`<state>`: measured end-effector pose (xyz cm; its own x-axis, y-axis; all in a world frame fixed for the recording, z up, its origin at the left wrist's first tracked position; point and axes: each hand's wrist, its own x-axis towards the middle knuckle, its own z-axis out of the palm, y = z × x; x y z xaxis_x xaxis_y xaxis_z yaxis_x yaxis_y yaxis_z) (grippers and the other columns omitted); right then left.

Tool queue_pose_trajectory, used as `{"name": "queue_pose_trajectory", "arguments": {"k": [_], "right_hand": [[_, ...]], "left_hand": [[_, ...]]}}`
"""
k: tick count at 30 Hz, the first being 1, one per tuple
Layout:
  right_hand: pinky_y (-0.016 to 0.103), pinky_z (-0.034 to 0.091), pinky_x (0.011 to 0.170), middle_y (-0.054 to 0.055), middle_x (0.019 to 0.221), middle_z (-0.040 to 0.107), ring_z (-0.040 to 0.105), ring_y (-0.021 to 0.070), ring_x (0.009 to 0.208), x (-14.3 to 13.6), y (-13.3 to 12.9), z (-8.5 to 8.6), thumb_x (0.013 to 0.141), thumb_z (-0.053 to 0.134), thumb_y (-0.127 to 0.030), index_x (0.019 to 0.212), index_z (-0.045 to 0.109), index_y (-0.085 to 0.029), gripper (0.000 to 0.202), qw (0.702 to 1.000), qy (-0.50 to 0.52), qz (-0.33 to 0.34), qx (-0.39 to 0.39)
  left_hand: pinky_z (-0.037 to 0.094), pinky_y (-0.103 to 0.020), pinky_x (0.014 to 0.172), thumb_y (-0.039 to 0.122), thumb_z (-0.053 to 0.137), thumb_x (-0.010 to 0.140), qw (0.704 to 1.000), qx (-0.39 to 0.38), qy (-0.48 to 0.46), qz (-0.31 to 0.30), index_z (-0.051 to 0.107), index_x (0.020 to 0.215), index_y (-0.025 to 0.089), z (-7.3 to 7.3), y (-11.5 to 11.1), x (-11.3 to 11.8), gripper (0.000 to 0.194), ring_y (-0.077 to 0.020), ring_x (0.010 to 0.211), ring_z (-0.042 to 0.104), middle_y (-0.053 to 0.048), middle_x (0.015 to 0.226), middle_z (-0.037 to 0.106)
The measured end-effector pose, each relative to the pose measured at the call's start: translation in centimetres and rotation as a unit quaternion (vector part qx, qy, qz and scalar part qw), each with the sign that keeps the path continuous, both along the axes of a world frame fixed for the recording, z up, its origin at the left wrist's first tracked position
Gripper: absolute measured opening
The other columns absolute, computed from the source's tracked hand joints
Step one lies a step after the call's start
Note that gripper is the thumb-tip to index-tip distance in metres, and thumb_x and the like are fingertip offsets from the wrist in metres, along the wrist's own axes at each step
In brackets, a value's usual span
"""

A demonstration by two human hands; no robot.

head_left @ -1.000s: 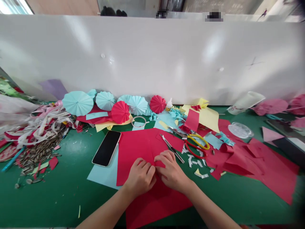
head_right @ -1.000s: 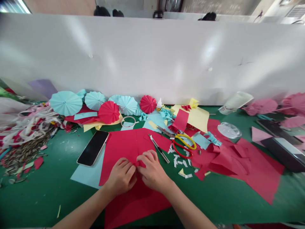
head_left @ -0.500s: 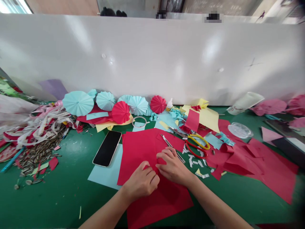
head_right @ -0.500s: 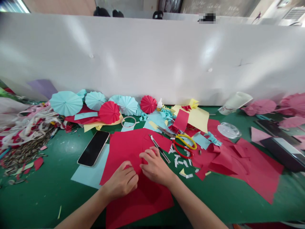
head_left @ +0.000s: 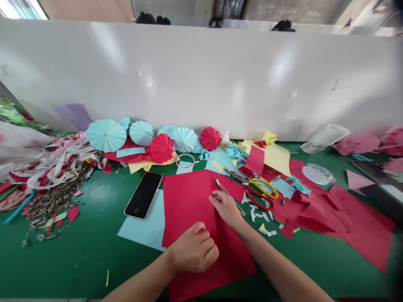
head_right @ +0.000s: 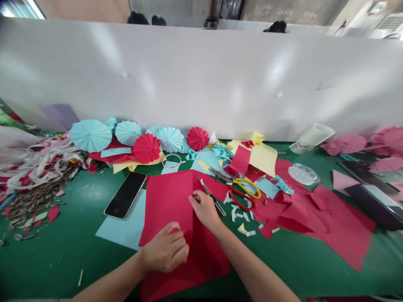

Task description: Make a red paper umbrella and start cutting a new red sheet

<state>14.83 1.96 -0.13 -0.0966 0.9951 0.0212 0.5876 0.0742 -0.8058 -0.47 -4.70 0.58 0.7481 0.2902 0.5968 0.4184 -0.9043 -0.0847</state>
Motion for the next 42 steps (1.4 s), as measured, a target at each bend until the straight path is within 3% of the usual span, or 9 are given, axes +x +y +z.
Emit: {"name": "queue_pose_trajectory", "arguments": {"k": [7,10,14,16,19,26,32,36,42], "right_hand": [[0.023,0.035,0.05,0.0,0.059,0.053,0.047,0.0129,0.053,0.0,3.7,0.7,0.081,0.036,-0.041,0.074,0.055,-0.014,0.033,0.999,0.021,-0.039,0.028],[0.023,0.037,0.051,0.001,0.065,0.057,0.049,0.0129,0.053,-0.3,4.4,2.9,0.08,0.038,-0.036,0.093,0.055,-0.013,0.031,0.999,0.021,-0.008,0.041],[0.022,0.036,0.052,0.0,0.063,0.058,0.049,0.012,0.055,-0.5,4.2,7.1,0.082,0.038,-0.031,0.082,0.059,-0.016,0.025,0.995,-0.004,0.075,0.07],[0.022,0.036,0.057,0.0,0.066,0.06,0.051,0.0121,0.059,-0.7,3.7,8.9,0.082,0.04,-0.026,0.079,0.06,-0.017,0.022,0.99,-0.025,0.104,0.091],[0.022,0.033,0.056,0.0,0.061,0.058,0.048,0.0112,0.055,-0.8,2.9,10.3,0.081,0.041,-0.02,0.071,0.06,-0.018,0.022,0.983,-0.061,0.133,0.112],[0.023,0.026,0.048,0.0,0.053,0.052,0.038,0.0086,0.046,-0.6,1.5,11.5,0.08,0.039,-0.018,0.063,0.055,-0.016,0.024,0.968,-0.12,0.165,0.143],[0.021,0.021,0.044,-0.005,0.045,0.033,0.026,0.0061,0.044,-0.5,1.6,11.9,0.069,0.041,-0.011,0.048,0.042,-0.017,0.022,0.969,-0.1,0.172,0.147],[0.022,0.021,0.044,-0.005,0.047,0.028,0.024,0.0067,0.047,-0.5,1.9,11.3,0.068,0.04,-0.013,0.045,0.037,-0.017,0.023,0.977,-0.075,0.165,0.111],[0.023,0.021,0.046,-0.004,0.048,0.026,0.022,0.0069,0.049,-0.6,2.1,9.7,0.065,0.039,-0.012,0.046,0.033,-0.016,0.021,0.98,-0.052,0.19,0.031]], "left_hand": [[0.04,-0.031,0.071,0.017,0.045,0.08,0.995,-0.062,0.039,-0.062,0.05,0.066,0.016,0.1,0.3,0.7,0.015,-0.011,0.056,0.046,0.002,0.056,0.051],[0.039,-0.037,0.083,0.023,0.047,0.08,0.993,-0.101,-0.042,0.04,0.053,0.085,0.016,1.8,2.4,-0.1,0.01,-0.0192,0.087,0.054,-0.005,0.086,0.063],[0.034,-0.043,0.092,0.02,0.046,0.082,0.949,-0.119,-0.151,0.25,0.04,0.118,0.013,5.6,6.0,-0.8,0.037,-0.0271,0.118,0.039,-0.016,0.123,0.048],[0.036,-0.043,0.09,0.023,0.045,0.084,0.934,-0.142,-0.165,0.285,0.042,0.115,0.015,7.2,7.4,-0.7,0.032,-0.0265,0.113,0.044,-0.014,0.119,0.052],[0.038,-0.04,0.087,0.019,0.04,0.087,0.927,-0.201,-0.139,0.285,0.052,0.086,0.018,8.7,8.5,-0.2,0.012,-0.0177,0.079,0.06,-0.003,0.082,0.065],[0.032,-0.043,0.094,0.002,0.036,0.08,0.958,-0.192,-0.022,0.21,0.052,0.078,0.017,9.8,8.1,-0.6,0.022,-0.0148,0.068,0.059,0.0,0.069,0.062],[0.037,-0.039,0.088,0.004,0.035,0.08,0.961,-0.189,-0.037,0.198,0.052,0.075,0.018,10.3,8.2,-0.9,0.023,-0.0139,0.061,0.058,0.0,0.064,0.061],[0.043,-0.031,0.076,0.008,0.037,0.082,0.952,-0.138,-0.115,0.247,0.053,0.076,0.018,9.8,9.4,-1.6,0.02,-0.0152,0.063,0.058,-0.002,0.068,0.064],[0.039,-0.024,0.057,0.017,0.037,0.085,0.898,-0.105,-0.179,0.387,0.055,0.079,0.017,8.2,12.0,-4.3,0.019,-0.0166,0.06,0.059,-0.004,0.07,0.065]]}}
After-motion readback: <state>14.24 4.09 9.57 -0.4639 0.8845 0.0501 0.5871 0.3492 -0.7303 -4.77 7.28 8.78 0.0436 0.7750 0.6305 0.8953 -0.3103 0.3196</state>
